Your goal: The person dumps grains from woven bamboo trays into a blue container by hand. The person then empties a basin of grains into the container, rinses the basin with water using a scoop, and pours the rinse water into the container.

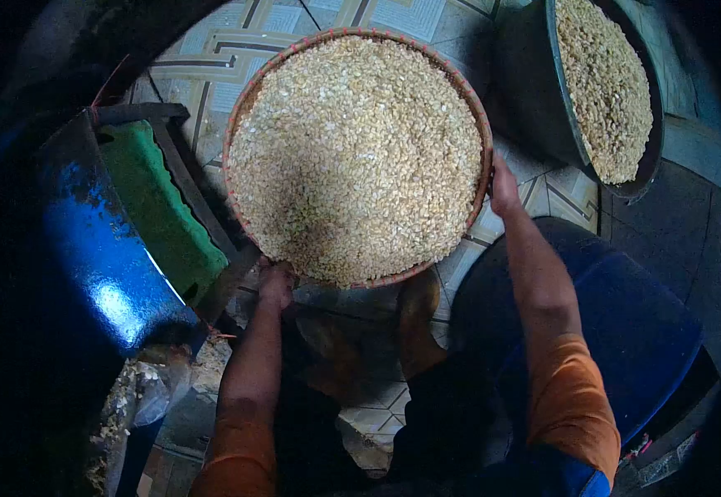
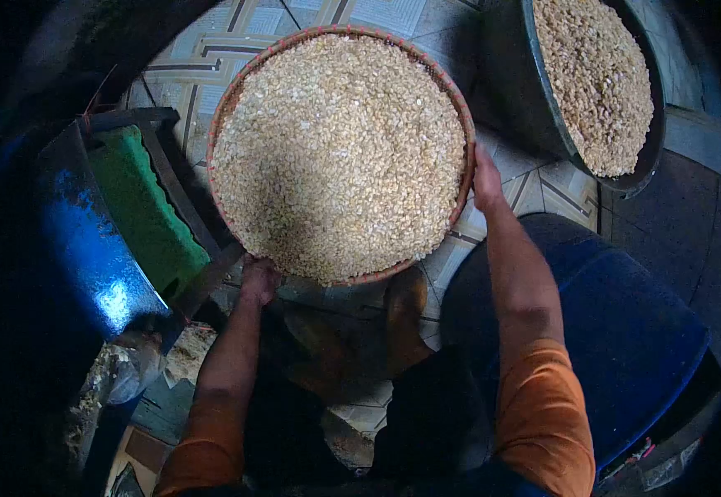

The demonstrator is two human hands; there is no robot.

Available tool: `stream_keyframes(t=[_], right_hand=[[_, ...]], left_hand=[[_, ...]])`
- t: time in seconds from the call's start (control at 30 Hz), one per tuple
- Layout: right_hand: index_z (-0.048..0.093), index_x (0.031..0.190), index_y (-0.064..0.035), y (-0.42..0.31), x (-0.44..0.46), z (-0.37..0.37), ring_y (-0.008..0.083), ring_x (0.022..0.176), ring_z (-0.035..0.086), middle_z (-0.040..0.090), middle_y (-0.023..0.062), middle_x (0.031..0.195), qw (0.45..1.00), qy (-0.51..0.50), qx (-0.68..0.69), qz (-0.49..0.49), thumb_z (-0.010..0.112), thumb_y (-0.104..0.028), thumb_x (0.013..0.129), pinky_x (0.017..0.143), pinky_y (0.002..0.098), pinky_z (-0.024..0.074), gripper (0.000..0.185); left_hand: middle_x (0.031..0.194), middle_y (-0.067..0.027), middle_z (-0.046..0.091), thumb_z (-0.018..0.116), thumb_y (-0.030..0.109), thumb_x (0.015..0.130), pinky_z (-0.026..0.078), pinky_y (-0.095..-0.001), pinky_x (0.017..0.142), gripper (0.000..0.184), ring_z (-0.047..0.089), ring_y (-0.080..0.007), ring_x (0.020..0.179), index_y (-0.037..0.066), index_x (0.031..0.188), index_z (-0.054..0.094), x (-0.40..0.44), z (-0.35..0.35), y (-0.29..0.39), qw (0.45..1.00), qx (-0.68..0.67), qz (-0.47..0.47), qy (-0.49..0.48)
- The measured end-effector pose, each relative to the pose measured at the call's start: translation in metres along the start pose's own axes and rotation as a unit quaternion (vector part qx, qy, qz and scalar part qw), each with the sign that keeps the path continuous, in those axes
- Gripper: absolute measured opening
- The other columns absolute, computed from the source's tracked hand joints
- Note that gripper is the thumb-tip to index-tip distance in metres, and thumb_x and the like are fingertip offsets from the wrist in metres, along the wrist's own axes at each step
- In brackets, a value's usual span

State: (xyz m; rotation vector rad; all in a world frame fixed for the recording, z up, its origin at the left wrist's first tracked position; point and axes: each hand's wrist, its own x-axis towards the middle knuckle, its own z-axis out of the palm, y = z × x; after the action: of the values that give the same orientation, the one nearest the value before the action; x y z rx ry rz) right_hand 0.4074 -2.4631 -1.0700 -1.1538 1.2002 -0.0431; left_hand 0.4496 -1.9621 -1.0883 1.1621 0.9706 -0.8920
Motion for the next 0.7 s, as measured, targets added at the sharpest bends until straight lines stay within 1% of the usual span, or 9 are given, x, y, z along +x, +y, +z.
stream_keyframes(t=[0.13, 0.23, 0.3, 0.4, 0.5, 0.53, 0.6, 0.67, 0.7], right_hand=[[0.047, 0.129, -0.0003, -0.003, 0.032, 0.010, 0.0210, 0.105, 0.055, 0.057, 0.0109, 0.121, 0.995, -0.040, -0.091, -0.025, 0.046, -0.056, 0.093, 0.094, 0.0345, 0.0415, 0.066], [0.051, 0.125, 0.0015, 0.023, 0.065, -0.008, 0.0198, 0.100, 0.056, 0.062, 0.0100, 0.114, 0.985, -0.026, -0.157, -0.062, 0.048, -0.053, 0.094, 0.089, 0.0344, 0.0438, 0.062], [0.054, 0.121, 0.0034, 0.007, 0.038, 0.004, 0.0195, 0.097, 0.058, 0.063, 0.0114, 0.111, 0.953, 0.038, -0.278, -0.112, 0.047, -0.049, 0.095, 0.086, 0.0345, 0.0450, 0.058], [0.058, 0.111, 0.0068, 0.018, 0.031, -0.001, 0.0236, 0.091, 0.060, 0.065, 0.0172, 0.101, 0.953, 0.064, -0.246, -0.165, 0.047, -0.045, 0.095, 0.081, 0.0370, 0.0463, 0.055], [0.061, 0.102, 0.0092, 0.010, -0.004, 0.004, 0.0285, 0.085, 0.063, 0.066, 0.0223, 0.092, 0.915, 0.139, -0.290, -0.244, 0.048, -0.043, 0.095, 0.078, 0.0400, 0.0470, 0.055], [0.061, 0.102, 0.0096, 0.008, -0.019, 0.006, 0.0293, 0.086, 0.063, 0.066, 0.0229, 0.092, 0.910, 0.170, -0.303, -0.225, 0.048, -0.043, 0.095, 0.078, 0.0402, 0.0468, 0.054], [0.061, 0.102, 0.0100, 0.010, -0.040, 0.009, 0.0301, 0.086, 0.063, 0.066, 0.0236, 0.091, 0.903, 0.206, -0.302, -0.228, 0.048, -0.042, 0.095, 0.078, 0.0403, 0.0467, 0.054], [0.061, 0.101, 0.0102, 0.024, -0.048, 0.007, 0.0302, 0.086, 0.064, 0.066, 0.0236, 0.090, 0.905, 0.222, -0.266, -0.248, 0.049, -0.042, 0.095, 0.077, 0.0401, 0.0469, 0.054], [0.061, 0.101, 0.0102, 0.029, -0.052, 0.007, 0.0302, 0.086, 0.064, 0.066, 0.0236, 0.090, 0.900, 0.223, -0.255, -0.274, 0.049, -0.042, 0.095, 0.077, 0.0401, 0.0469, 0.054]], left_hand=[[0.081, -0.0002, 0.048, 0.052, -0.005, 0.075, 0.040, -0.0283, 0.043, 0.030, 0.049, -0.0134, 0.061, 0.017, 0.095, 0.048, 0.009, -0.002, -0.013, 0.993, 0.025, 0.094, 0.069], [0.083, -0.0005, 0.050, 0.052, -0.002, 0.076, 0.044, -0.0293, 0.049, 0.027, 0.052, -0.0148, 0.066, 0.017, 0.096, 0.048, 0.064, -0.066, -0.040, 0.924, 0.281, 0.257, -0.036], [0.086, -0.0014, 0.053, 0.050, -0.001, 0.077, 0.047, -0.0295, 0.051, 0.026, 0.053, -0.0164, 0.069, 0.015, 0.098, 0.050, 0.054, -0.055, -0.021, 0.998, -0.010, -0.038, -0.057], [0.089, -0.0067, 0.055, 0.044, -0.005, 0.074, 0.050, -0.0342, 0.061, 0.040, 0.057, -0.0199, 0.078, 0.011, 0.109, 0.053, 0.026, -0.017, -0.021, 0.992, -0.041, 0.115, -0.028], [0.103, -0.0097, 0.059, 0.040, -0.006, 0.073, 0.054, -0.0384, 0.074, 0.052, 0.059, -0.0230, 0.097, 0.012, 0.121, 0.051, -0.030, 0.028, 0.009, 0.989, -0.040, 0.141, -0.019], [0.108, -0.0105, 0.058, 0.041, -0.006, 0.073, 0.053, -0.0399, 0.078, 0.054, 0.058, -0.0246, 0.102, 0.012, 0.124, 0.049, 0.011, -0.006, -0.004, 0.958, 0.179, 0.219, -0.057], [0.118, -0.0122, 0.057, 0.042, -0.006, 0.074, 0.052, -0.0429, 0.086, 0.059, 0.056, -0.0279, 0.111, 0.011, 0.130, 0.046, 0.091, -0.072, -0.027, 0.696, 0.584, 0.417, 0.002], [0.121, -0.0129, 0.056, 0.047, -0.004, 0.076, 0.048, -0.0477, 0.091, 0.057, 0.054, -0.0311, 0.112, 0.009, 0.131, 0.045, 0.026, -0.011, -0.005, 0.941, 0.135, 0.291, -0.107], [0.123, -0.0133, 0.055, 0.049, -0.002, 0.077, 0.046, -0.0501, 0.093, 0.056, 0.054, -0.0327, 0.113, 0.009, 0.132, 0.045, -0.010, 0.021, 0.007, 0.961, -0.093, 0.235, -0.111]])
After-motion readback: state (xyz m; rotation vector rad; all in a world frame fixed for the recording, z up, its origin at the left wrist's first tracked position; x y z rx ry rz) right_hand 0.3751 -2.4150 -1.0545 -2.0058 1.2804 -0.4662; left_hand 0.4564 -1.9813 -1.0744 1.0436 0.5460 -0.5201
